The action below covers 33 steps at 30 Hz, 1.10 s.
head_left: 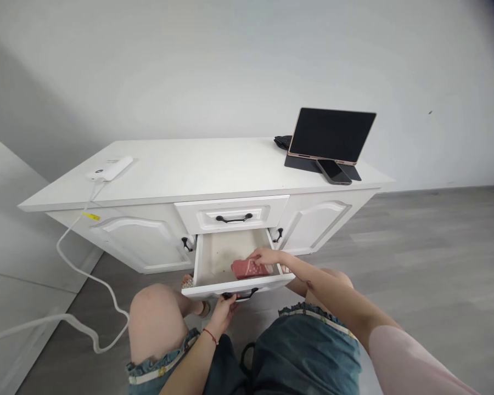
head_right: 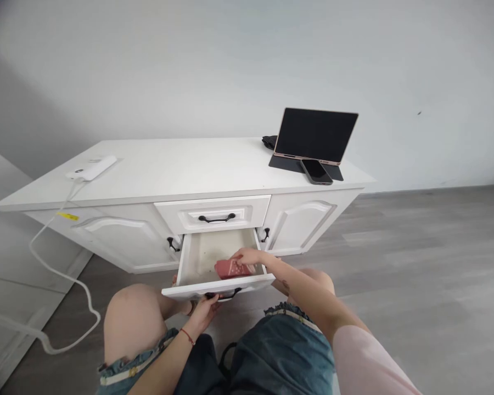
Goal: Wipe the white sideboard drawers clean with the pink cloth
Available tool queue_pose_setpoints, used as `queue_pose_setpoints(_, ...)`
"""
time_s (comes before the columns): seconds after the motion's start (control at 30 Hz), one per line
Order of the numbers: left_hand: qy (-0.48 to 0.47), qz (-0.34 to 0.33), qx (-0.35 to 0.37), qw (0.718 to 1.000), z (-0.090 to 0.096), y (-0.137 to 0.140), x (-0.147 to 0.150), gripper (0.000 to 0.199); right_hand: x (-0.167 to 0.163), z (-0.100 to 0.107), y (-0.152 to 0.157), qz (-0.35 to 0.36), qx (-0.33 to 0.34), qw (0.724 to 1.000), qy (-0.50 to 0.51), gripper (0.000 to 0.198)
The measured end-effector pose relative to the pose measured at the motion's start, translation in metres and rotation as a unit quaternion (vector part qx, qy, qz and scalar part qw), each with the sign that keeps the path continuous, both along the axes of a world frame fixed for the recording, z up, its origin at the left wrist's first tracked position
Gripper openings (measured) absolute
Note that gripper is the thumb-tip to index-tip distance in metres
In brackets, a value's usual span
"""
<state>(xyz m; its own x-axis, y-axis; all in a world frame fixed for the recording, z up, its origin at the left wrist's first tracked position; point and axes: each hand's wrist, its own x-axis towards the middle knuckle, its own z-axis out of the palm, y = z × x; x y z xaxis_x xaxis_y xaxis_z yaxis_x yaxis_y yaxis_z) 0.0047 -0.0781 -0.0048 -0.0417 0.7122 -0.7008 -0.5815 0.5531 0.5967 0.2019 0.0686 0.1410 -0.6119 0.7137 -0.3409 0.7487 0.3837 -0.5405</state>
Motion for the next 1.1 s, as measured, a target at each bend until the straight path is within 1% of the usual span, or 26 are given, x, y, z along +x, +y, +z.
queue_pose_setpoints(0.03,-0.004,-0.003,0.003,1.000,0.000,0.001,0.000,0.029,0.005,0.012,-0.006,-0.003,-0.003,1.000,0.025,0.034)
queue_pose_setpoints(0.07,-0.006,-0.004,0.005,1.000,0.001,0.002,0.000,0.028,0.012,0.023,-0.014,-0.021,0.013,0.998,0.052,0.037)
queue_pose_setpoints(0.13,-0.010,-0.001,0.012,1.000,0.002,0.003,-0.001,0.028,0.026,0.041,-0.036,-0.078,0.085,0.990,0.079,0.039)
queue_pose_setpoints(0.17,-0.013,0.002,0.018,1.000,0.002,0.004,0.000,0.027,0.033,0.045,-0.049,-0.110,0.130,0.983,0.073,0.040)
queue_pose_setpoints(0.2,-0.016,0.006,0.024,1.000,0.002,0.006,0.000,0.027,0.039,0.045,-0.063,-0.143,0.174,0.973,0.056,0.041)
queue_pose_setpoints(0.23,-0.020,0.011,0.031,0.999,0.003,0.008,0.000,0.027,0.043,0.040,-0.077,-0.181,0.216,0.959,0.032,0.042)
queue_pose_setpoints(0.27,-0.024,0.016,0.036,0.999,0.003,0.010,0.000,0.026,0.046,0.031,-0.090,-0.221,0.251,0.942,0.004,0.043)
queue_pose_setpoints(0.3,-0.027,0.022,0.041,0.999,0.004,0.012,0.001,0.026,0.048,0.018,-0.101,-0.251,0.271,0.929,-0.023,0.044)
queue_pose_setpoints(0.33,-0.031,0.027,0.044,0.998,0.004,0.014,0.001,0.027,0.047,0.002,-0.110,-0.268,0.275,0.922,-0.045,0.046)
queue_pose_setpoints(0.4,-0.038,0.038,0.049,0.997,0.004,0.018,0.001,0.028,0.041,-0.031,-0.121,-0.286,0.257,0.921,-0.069,0.052)
queue_pose_setpoints(0.47,-0.042,0.050,0.051,0.997,0.004,0.021,0.002,0.032,0.029,-0.059,-0.124,-0.310,0.266,0.911,-0.055,0.056)
queue_pose_setpoints(0.5,-0.043,0.056,0.050,0.996,0.004,0.021,0.002,0.033,0.022,-0.069,-0.124,-0.324,0.272,0.905,-0.041,0.057)
queue_pose_setpoints(0.57,-0.044,0.068,0.048,0.996,0.003,0.022,0.004,0.035,0.003,-0.080,-0.121,-0.342,0.281,0.897,-0.010,0.059)
queue_pose_setpoints(0.6,-0.045,0.076,0.046,0.995,0.003,0.023,0.006,0.035,-0.007,-0.082,-0.119,-0.343,0.281,0.896,0.002,0.060)
queue_pose_setpoints(0.67,-0.050,0.093,0.043,0.993,0.003,0.024,0.008,0.033,-0.029,-0.082,-0.118,-0.322,0.277,0.905,0.022,0.062)
queue_pose_setpoints(0.8,-0.070,0.131,0.036,0.988,0.004,0.029,0.007,0.019,-0.069,-0.082,-0.119,-0.257,0.254,0.931,0.059,0.066)
queue_pose_setpoints(0.87,-0.081,0.147,0.036,0.985,0.005,0.031,0.002,0.015,-0.085,-0.083,-0.118,-0.239,0.235,0.939,0.073,0.069)
queue_pose_setpoints(0.93,-0.089,0.155,0.041,0.983,0.008,0.032,-0.003,0.021,-0.099,-0.083,-0.115,-0.226,0.214,0.947,0.083,0.071)
queue_pose_setpoints(1.0,-0.093,0.148,0.058,0.983,0.011,0.031,-0.005,0.031,-0.113,-0.081,-0.109,-0.206,0.194,0.955,0.092,0.071)
queue_pose_setpoints(1.1,-0.071,0.134,0.108,0.983,0.016,0.030,-0.005,0.041,-0.135,-0.080,-0.101,-0.161,0.191,0.963,0.097,0.066)
